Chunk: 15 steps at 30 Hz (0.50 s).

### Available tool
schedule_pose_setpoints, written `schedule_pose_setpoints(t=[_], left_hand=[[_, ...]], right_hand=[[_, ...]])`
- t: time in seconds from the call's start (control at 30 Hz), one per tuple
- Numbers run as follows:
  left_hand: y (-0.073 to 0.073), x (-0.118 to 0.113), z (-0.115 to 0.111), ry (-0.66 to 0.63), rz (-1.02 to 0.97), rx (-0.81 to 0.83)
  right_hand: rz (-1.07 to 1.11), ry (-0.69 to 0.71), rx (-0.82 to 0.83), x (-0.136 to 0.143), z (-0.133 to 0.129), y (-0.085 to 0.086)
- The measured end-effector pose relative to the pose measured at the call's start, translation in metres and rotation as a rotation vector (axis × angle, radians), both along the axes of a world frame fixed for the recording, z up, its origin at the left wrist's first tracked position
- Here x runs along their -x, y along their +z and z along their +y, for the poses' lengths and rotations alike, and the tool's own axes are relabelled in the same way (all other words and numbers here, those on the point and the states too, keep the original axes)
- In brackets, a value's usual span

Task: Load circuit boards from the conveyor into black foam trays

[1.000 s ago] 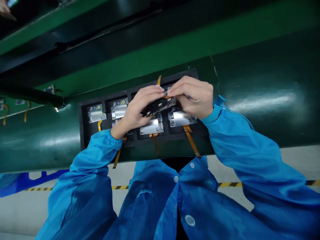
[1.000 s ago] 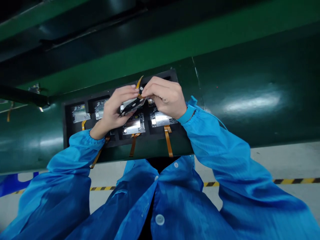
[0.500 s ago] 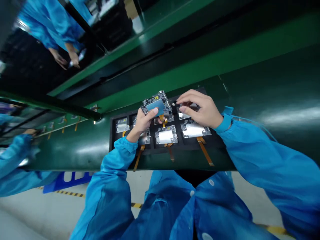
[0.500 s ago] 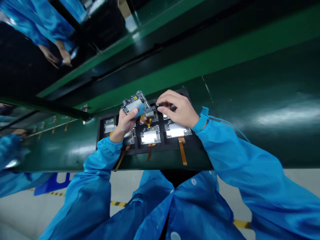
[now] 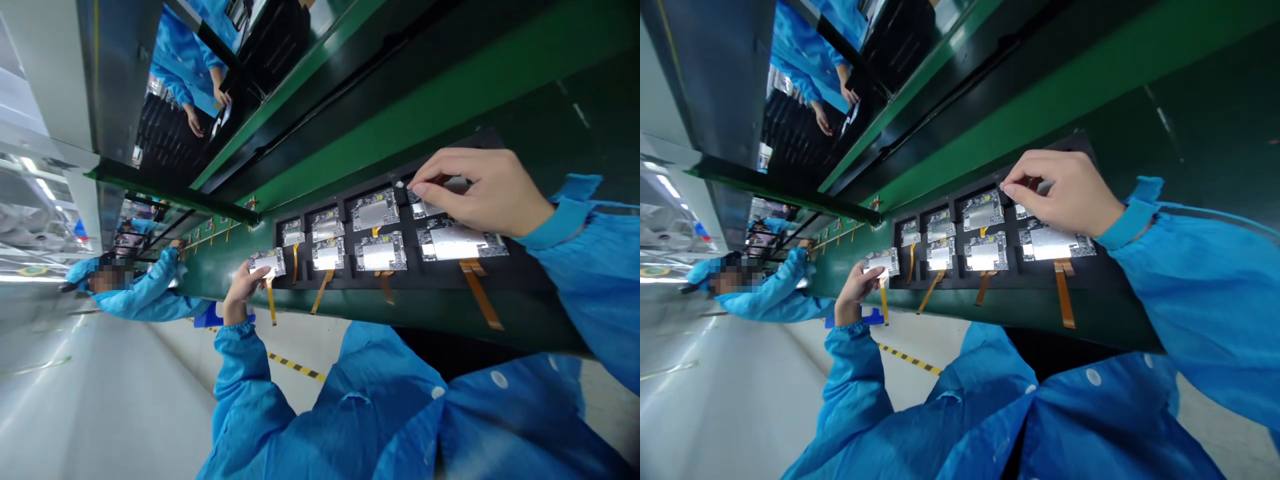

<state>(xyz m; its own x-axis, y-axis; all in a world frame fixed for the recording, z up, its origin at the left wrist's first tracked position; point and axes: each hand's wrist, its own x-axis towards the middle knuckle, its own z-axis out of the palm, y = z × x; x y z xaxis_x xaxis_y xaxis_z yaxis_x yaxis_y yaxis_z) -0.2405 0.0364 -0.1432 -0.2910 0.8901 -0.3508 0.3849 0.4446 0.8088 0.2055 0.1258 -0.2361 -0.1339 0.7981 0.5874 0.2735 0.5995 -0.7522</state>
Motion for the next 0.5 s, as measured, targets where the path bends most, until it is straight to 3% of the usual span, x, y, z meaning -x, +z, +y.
schedule_pose_setpoints(t=[0.2, 0.37, 0.5], left_hand=[[-0.032, -0.003, 0.002, -0.137, -0.066, 0.158], [-0.035, -0.001, 0.005, -0.178, 0.016, 0.193], [-0.036, -0.003, 0.003, -0.099, 0.110, 0.168]], right_hand=[[-0.005, -0.087, 0.006, -0.001, -0.002, 0.000], [-0.011, -0.156, 0.031, -0.002, -0.004, 0.000], [-0.014, -0.162, 0.032, -0.002, -0.003, -0.001]])
